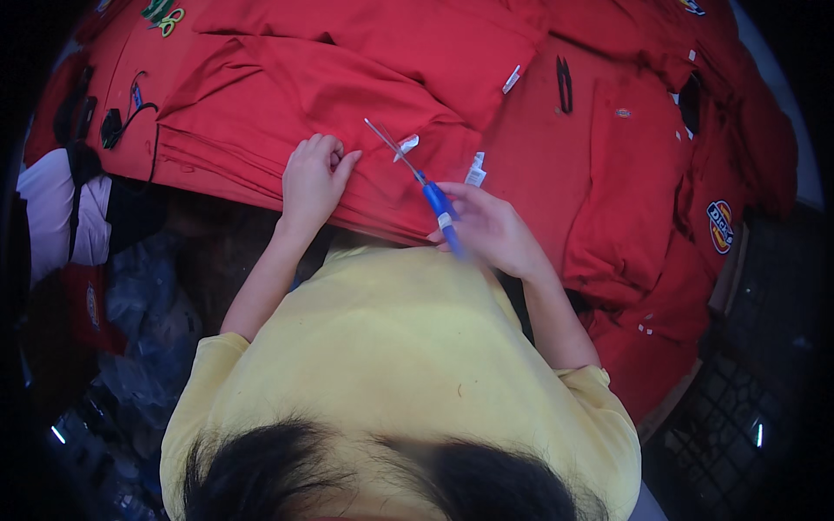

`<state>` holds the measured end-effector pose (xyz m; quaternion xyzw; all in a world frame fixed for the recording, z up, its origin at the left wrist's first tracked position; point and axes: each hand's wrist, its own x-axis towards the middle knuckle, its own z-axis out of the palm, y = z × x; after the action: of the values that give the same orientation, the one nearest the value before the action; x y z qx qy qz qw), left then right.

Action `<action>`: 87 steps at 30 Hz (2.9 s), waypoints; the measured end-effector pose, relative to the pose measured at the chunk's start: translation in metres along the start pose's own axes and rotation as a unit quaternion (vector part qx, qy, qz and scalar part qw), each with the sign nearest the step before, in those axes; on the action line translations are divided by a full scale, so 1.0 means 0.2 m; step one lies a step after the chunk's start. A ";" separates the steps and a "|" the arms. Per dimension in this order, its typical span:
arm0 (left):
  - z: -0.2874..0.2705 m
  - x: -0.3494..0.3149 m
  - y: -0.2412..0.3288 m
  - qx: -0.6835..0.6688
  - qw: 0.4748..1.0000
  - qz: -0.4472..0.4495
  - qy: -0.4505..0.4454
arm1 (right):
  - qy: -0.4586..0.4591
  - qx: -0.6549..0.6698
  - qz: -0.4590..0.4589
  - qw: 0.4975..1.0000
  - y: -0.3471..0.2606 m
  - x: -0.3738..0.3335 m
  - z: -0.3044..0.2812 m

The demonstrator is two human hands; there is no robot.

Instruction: The person uses shears to trim excess threads and labels from several red shirts on a table, handling them one at a time and flattening the fabric by hand.

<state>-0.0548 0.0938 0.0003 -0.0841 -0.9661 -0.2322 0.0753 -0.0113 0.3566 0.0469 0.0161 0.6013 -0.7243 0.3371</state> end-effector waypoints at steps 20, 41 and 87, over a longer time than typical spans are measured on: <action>-0.07 -0.08 0.23 -0.802 0.506 -0.307 -0.082 | -0.218 0.402 0.066 0.887 0.26 -0.11 -0.15; -0.12 -0.10 0.26 -0.760 0.578 -0.287 -0.074 | -0.166 0.388 0.084 0.903 0.29 -0.08 -0.10; -0.18 -0.11 0.25 -0.754 0.604 -0.257 -0.011 | 0.073 -0.341 -0.213 0.913 0.09 -0.06 0.10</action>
<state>-0.0200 0.1178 0.0490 0.1381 -0.4310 -0.8873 -0.0884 0.0151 0.3440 0.0431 -0.1754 0.8235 -0.5271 0.1150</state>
